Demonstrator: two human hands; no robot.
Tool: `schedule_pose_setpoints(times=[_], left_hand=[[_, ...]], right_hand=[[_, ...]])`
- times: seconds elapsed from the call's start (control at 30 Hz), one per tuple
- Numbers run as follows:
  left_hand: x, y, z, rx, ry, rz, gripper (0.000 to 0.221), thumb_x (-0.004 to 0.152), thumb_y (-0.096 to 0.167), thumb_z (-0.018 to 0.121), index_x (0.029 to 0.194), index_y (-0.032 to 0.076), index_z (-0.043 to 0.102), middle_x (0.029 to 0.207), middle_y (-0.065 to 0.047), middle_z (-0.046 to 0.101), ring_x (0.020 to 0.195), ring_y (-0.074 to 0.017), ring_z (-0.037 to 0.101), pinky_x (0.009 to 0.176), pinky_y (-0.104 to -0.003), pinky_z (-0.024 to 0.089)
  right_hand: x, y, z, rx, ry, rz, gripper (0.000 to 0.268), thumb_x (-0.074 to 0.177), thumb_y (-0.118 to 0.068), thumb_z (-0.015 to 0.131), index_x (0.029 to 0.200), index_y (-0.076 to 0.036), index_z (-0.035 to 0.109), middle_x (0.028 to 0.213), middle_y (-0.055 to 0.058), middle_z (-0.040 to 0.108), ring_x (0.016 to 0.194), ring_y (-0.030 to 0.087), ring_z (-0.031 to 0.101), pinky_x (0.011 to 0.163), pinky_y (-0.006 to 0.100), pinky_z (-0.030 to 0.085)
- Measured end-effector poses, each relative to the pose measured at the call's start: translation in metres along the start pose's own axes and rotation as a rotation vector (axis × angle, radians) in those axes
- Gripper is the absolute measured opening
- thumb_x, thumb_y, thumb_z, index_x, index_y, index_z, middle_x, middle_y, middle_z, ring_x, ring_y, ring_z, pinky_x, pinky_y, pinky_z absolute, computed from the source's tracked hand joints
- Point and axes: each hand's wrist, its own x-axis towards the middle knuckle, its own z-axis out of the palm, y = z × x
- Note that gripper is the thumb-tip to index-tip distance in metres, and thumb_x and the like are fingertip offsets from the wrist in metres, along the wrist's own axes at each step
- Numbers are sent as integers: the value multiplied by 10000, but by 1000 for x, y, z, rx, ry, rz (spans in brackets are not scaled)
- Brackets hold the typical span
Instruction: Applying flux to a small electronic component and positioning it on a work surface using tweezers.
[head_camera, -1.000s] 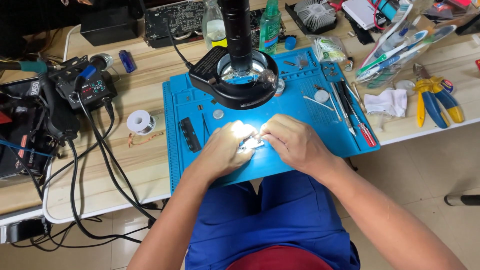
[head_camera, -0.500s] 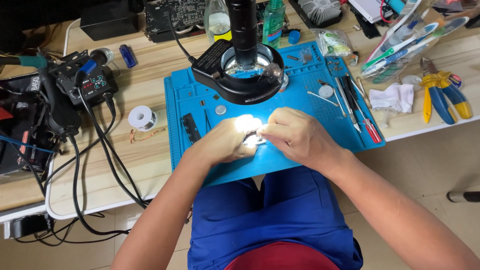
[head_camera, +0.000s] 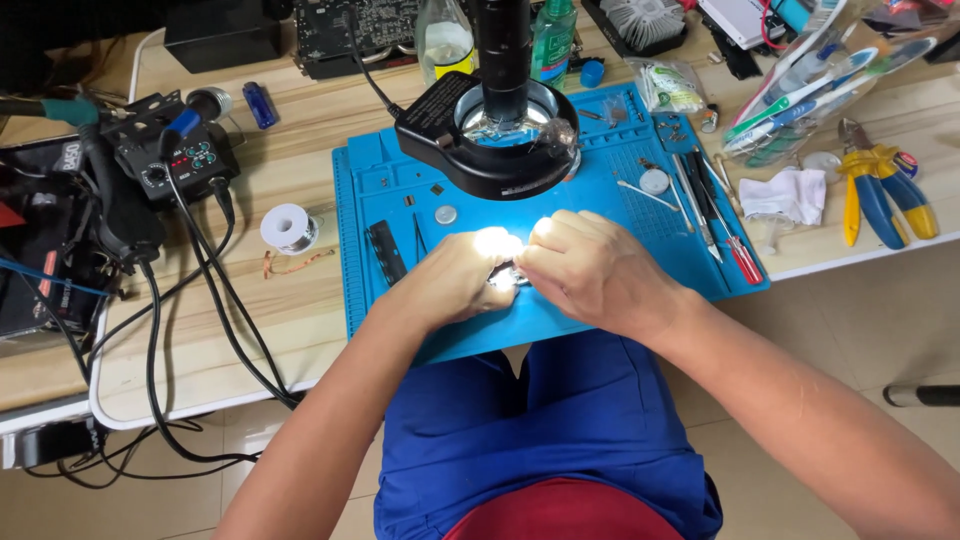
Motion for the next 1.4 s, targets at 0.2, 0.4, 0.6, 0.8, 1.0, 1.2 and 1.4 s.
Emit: schedule_pose_setpoints(times=[0.2, 0.4, 0.6, 0.8, 1.0, 1.2, 1.4], left_hand=[[3, -5, 3, -30, 13, 20, 139, 891, 187, 684, 1017, 144, 722, 885, -109, 699, 843, -385, 719, 788, -456, 621], [-3, 17, -17, 12, 16, 27, 144, 908, 178, 681, 1028, 110, 721, 884, -135, 712, 837, -417, 721, 788, -495, 616], [-2, 12, -15, 45, -2, 49, 114, 928, 193, 688, 1008, 126, 734, 889, -129, 717, 841, -409, 730, 790, -488, 624], [1, 5, -8, 17, 0, 49, 103, 933, 210, 691, 1008, 152, 734, 899, -101, 722, 854, -386, 741, 797, -471, 630], [0, 8, -11, -9, 27, 42, 86, 925, 213, 686, 956, 142, 723, 844, -112, 701, 807, -403, 726, 758, -477, 628], [3, 1, -4, -24, 43, 40, 88, 909, 202, 694, 924, 115, 687, 835, -146, 690, 804, -435, 710, 741, -496, 619], [-1, 12, -13, -73, 46, 13, 75, 893, 195, 720, 919, 124, 720, 842, -130, 724, 816, -404, 737, 765, -481, 624]], right_hand=[[0, 7, 6, -98, -26, -46, 300, 1111, -203, 627, 839, -181, 501, 788, -81, 342, 715, 205, 525, 603, 366, 457], [-2, 10, 9, -30, -40, -16, 330, 1102, -166, 605, 802, -174, 467, 754, -92, 314, 677, 225, 528, 567, 363, 460], [0, 7, 6, -81, -34, -34, 333, 1077, -176, 642, 796, -179, 464, 743, -85, 306, 666, 221, 522, 570, 368, 465], [1, 7, 3, -128, -40, -42, 347, 1073, -193, 670, 792, -186, 467, 741, -80, 306, 664, 216, 522, 575, 382, 458], [3, 8, 6, -235, -63, -73, 415, 1035, -229, 666, 706, -202, 416, 703, -73, 299, 645, 213, 493, 587, 383, 438], [15, -4, 5, 207, -153, 378, 500, 989, -263, 619, 588, -162, 338, 496, -32, 286, 455, 171, 391, 475, 328, 325], [23, 9, -22, 60, -162, 83, 274, 1022, -258, 690, 807, -163, 548, 694, 6, 410, 647, 323, 569, 532, 440, 434]])
